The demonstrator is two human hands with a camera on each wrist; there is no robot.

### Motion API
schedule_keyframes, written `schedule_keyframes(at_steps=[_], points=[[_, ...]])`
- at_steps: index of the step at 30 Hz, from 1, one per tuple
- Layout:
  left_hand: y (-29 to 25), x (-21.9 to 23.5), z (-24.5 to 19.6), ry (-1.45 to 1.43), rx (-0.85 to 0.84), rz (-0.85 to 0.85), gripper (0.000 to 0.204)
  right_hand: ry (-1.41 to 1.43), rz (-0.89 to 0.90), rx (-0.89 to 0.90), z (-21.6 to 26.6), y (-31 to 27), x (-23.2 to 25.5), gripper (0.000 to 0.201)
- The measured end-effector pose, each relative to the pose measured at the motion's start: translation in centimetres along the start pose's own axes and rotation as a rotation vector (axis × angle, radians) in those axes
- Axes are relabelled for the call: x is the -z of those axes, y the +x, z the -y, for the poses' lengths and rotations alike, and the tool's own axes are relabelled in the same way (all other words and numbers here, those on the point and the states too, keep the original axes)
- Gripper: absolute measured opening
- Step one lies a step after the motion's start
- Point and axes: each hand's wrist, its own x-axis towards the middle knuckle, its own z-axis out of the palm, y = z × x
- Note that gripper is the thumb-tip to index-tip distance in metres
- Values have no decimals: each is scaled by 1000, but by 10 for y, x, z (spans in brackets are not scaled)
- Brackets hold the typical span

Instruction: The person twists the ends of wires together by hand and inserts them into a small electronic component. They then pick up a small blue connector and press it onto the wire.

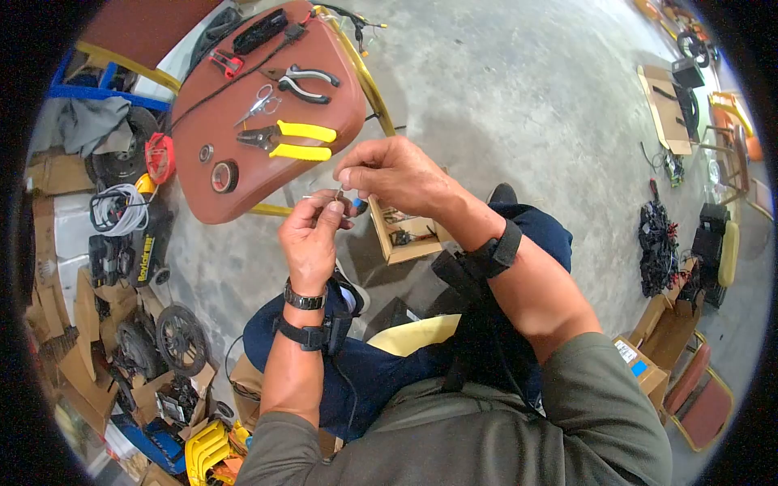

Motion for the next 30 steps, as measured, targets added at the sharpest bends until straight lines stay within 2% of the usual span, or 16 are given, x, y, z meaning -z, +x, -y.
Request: schedule_keyframes(at_steps=[5, 8, 11, 14, 20, 25, 29, 30], points=[[1, -1, -10, -1, 131, 11, 15, 29, 24, 23, -2, 0, -1, 14], [3, 3, -16, 108, 203, 41, 17, 67, 65, 25, -2, 0, 0, 14], [3, 10, -17, 311, 97, 110, 17, -35, 16, 108, -3, 0, 0, 17], [2, 13, -13, 306, -84, 139, 14, -99, 32, 45, 5, -2, 5, 17], [3, 8, -23, 515, -188, 224, 12, -306, 94, -4, 8, -4, 15, 12], [4, 2, -21, 631, -189, 228, 13, -520, 62, 283, 2, -7, 13, 4], [5, -2, -14, 677, -199, 177, 13, -760, -23, 571, 2, -9, 6, 7], [5, -2, -15, 689, -192, 168, 12, -770, -33, 591, 1, -9, 4, 7]])
